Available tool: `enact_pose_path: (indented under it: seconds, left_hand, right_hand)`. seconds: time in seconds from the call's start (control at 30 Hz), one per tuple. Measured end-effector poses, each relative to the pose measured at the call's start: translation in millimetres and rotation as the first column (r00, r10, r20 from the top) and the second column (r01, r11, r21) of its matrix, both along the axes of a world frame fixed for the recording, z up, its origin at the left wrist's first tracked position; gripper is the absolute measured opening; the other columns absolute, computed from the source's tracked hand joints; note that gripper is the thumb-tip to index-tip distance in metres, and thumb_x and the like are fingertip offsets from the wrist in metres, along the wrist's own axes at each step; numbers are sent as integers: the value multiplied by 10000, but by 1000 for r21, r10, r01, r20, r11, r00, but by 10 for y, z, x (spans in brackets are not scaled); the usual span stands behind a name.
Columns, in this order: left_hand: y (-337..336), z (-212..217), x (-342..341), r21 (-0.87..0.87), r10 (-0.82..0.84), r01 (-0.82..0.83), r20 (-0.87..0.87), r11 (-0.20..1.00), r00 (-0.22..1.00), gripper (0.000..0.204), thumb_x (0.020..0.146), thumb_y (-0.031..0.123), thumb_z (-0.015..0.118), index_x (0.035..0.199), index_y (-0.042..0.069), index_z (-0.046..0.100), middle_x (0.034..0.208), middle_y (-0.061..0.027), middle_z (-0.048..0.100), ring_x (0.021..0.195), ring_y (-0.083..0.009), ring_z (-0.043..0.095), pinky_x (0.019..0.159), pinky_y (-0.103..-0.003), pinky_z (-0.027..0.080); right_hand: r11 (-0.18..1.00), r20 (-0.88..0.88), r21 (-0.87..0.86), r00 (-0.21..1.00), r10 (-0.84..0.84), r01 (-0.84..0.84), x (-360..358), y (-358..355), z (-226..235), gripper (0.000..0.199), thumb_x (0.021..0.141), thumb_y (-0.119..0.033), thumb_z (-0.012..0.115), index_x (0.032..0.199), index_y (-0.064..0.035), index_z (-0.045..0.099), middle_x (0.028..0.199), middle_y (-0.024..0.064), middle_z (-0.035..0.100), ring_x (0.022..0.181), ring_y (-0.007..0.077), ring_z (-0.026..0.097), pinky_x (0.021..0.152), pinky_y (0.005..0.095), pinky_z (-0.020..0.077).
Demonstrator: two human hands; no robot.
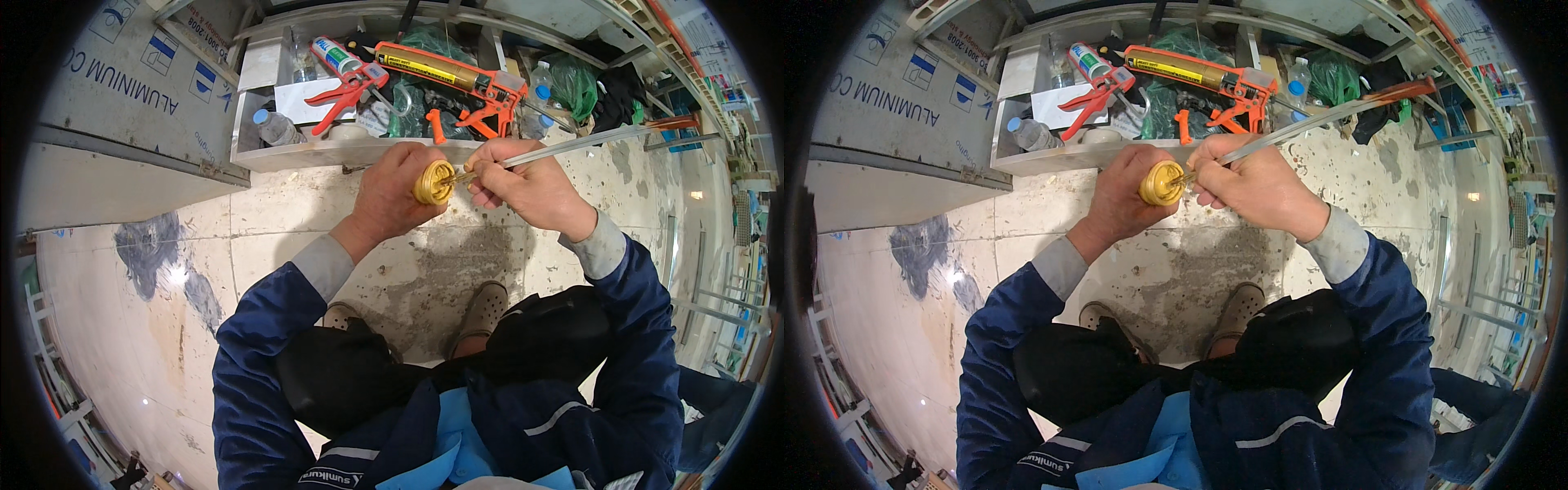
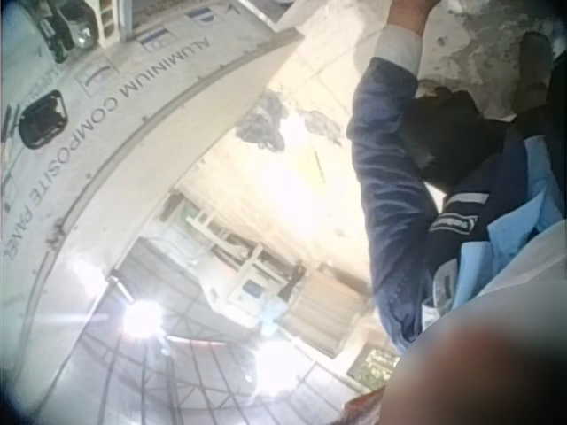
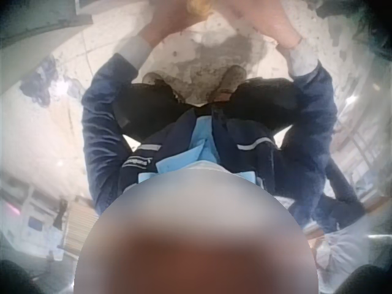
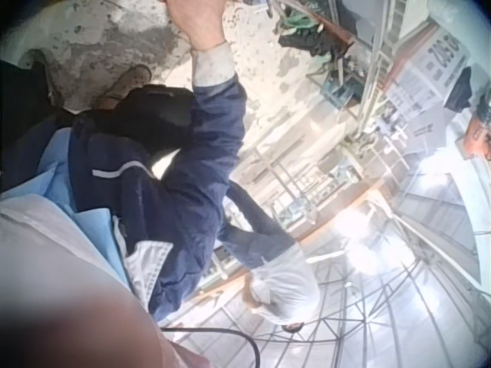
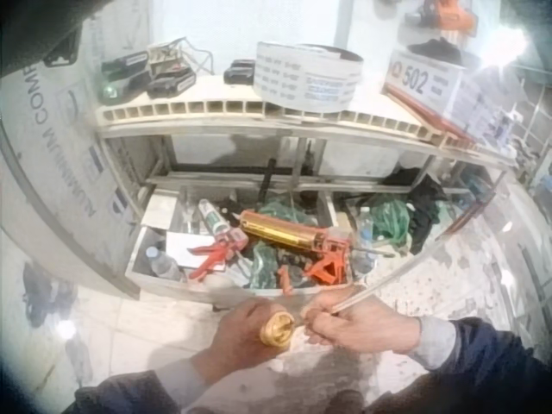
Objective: The person sits on the floor and uses a thin stick to stir a yellow paste inside a small yellow container. They briefly pick up a water bottle and pour liquid into the container, then continue stirring the mixture.
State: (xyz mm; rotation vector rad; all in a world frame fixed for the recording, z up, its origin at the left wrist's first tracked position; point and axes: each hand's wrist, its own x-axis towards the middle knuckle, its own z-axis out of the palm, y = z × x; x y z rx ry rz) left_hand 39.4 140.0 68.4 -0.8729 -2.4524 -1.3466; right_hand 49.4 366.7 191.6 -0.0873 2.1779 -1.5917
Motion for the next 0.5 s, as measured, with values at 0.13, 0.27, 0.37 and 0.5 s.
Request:
enact_pose_path:
  seconds: [0.13, 0.27, 0.37, 0.5]
  left_hand:
    - [-7, 3, 3, -41, 4, -4, 14, 999, 1000, 594, 715, 145, 919, 1241, 153, 643, 1146, -95, 677, 1083, -329, 692, 893, -442, 593]
    - [-6, -7, -7, -71, -2, 2, -1, 997, 1000, 603, 717, 162, 920, 1251, 154, 642, 1155, -102, 679, 1071, -329, 697, 886, -440, 594]
    - [-6, -3, 1, -72, 17, -15, 31, 997, 999, 606, 722, 172, 918, 1258, 151, 638, 1161, -100, 680, 1078, -326, 695, 894, -442, 591]
    - [4, 17, 10, -87, 29, -25, 52, 996, 998, 607, 724, 175, 913, 1263, 150, 635, 1164, -98, 682, 1093, -326, 690, 905, -445, 588]
  right_hand:
    - [965, -79, 249, 992, 102, -79, -35, 42, 46, 183, 1053, -121, 588, 1039, 26, 697, 836, 70, 733, 730, 111, 696, 675, 274, 575]
    - [965, -127, 251, 985, 118, -83, -4, 95, 164, 179, 1056, -103, 580, 1050, 38, 690, 871, 83, 747, 767, 115, 721, 713, 274, 611]
    - [986, -157, 141, 982, 108, -86, -1, 96, 139, 172, 1056, -93, 579, 1050, 42, 687, 870, 76, 743, 770, 111, 719, 713, 272, 606]
    - [985, -169, 159, 982, 88, -61, -32, 45, -23, 176, 1048, -116, 592, 1015, 27, 688, 810, 69, 706, 740, 116, 683, 679, 293, 565]
